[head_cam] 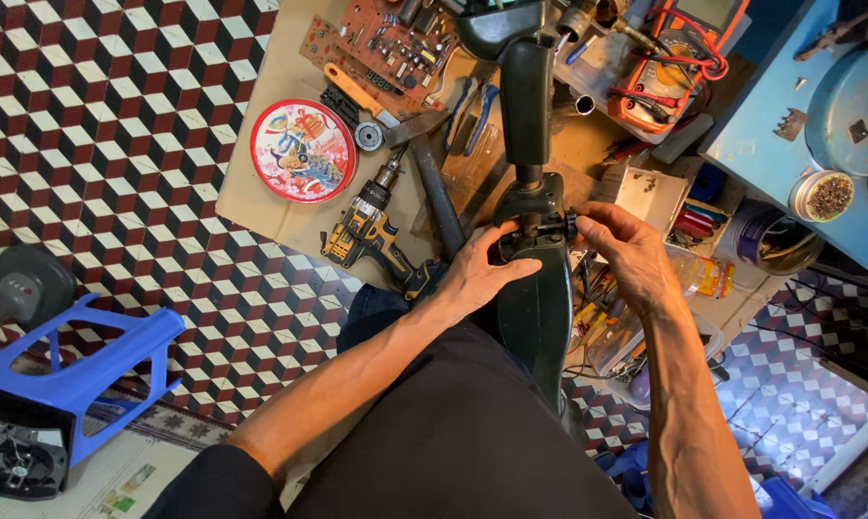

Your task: The person assembles a dark green appliance component on a cluttered workbench. They insert a small metal piece into a slot, attach a black plastic bracket, and use pliers to secure a wire or clip. The person then lifts the assembled unit to inspect the connection points.

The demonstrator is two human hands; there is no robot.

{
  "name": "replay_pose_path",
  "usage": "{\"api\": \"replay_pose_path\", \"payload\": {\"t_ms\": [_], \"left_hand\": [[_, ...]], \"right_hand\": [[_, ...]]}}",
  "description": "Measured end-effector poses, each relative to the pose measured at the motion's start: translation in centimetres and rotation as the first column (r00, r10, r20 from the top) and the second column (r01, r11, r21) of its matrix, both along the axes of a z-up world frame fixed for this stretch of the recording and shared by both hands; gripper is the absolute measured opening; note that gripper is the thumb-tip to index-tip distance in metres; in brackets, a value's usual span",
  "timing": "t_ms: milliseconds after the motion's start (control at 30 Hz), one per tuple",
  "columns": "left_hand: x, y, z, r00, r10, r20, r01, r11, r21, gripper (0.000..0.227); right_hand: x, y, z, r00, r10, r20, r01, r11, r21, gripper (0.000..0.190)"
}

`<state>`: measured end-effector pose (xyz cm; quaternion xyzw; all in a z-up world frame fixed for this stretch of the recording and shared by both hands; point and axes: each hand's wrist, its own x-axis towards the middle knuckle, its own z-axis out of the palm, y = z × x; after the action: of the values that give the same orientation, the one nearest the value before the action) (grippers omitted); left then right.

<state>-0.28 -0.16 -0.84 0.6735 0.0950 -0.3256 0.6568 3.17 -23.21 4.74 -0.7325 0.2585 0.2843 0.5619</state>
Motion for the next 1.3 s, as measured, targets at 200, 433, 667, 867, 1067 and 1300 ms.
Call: {"api": "replay_pose_path", "payload": {"t_ms": [200, 433, 667, 867, 1067, 1300], "left_hand": [[0.0, 0.0, -0.4, 0.999, -0.031, -0.029, 0.031, 0.999, 0.015, 0.088], [0.1, -0.1, -0.2, 1.0, -0.012, 0.021, 0.012, 1.0, 0.008, 0.089], [0.3, -0.2, 0.1, 0.998, -0.028, -0.051, 0.031, 0.998, 0.052, 0.091], [0.1, -0.4, -0.6, 0.999, -0.043, -0.001, 0.043, 0.992, 0.119, 0.093], [-0.3, -0.5, -0.7, 1.0, 0.025, -0.017, -0.024, 1.0, 0.019, 0.081], [-0.4, -0.4, -1.3, 0.999, 0.03, -0.045, -0.031, 0.999, -0.022, 0.082]], "right_hand": [[-0.6, 0.6, 0.1, 0.999, -0.029, 0.042, 0.031, 0.999, -0.031, 0.044], [-0.5, 0.4, 0.0, 0.998, -0.022, 0.06, 0.024, 0.999, -0.029, 0.046], [-0.4, 0.0, -0.2, 0.999, 0.011, 0.042, -0.007, 0.995, -0.096, 0.048], [-0.5, 0.3, -0.3, 0.997, -0.029, 0.074, 0.034, 0.998, -0.061, 0.047], [-0.7, 0.2, -0.4, 0.997, -0.031, 0.076, 0.034, 0.999, -0.032, 0.049], [-0.9, 0.2, -1.1, 0.993, -0.051, 0.102, 0.05, 0.999, 0.02, 0.051]]}}
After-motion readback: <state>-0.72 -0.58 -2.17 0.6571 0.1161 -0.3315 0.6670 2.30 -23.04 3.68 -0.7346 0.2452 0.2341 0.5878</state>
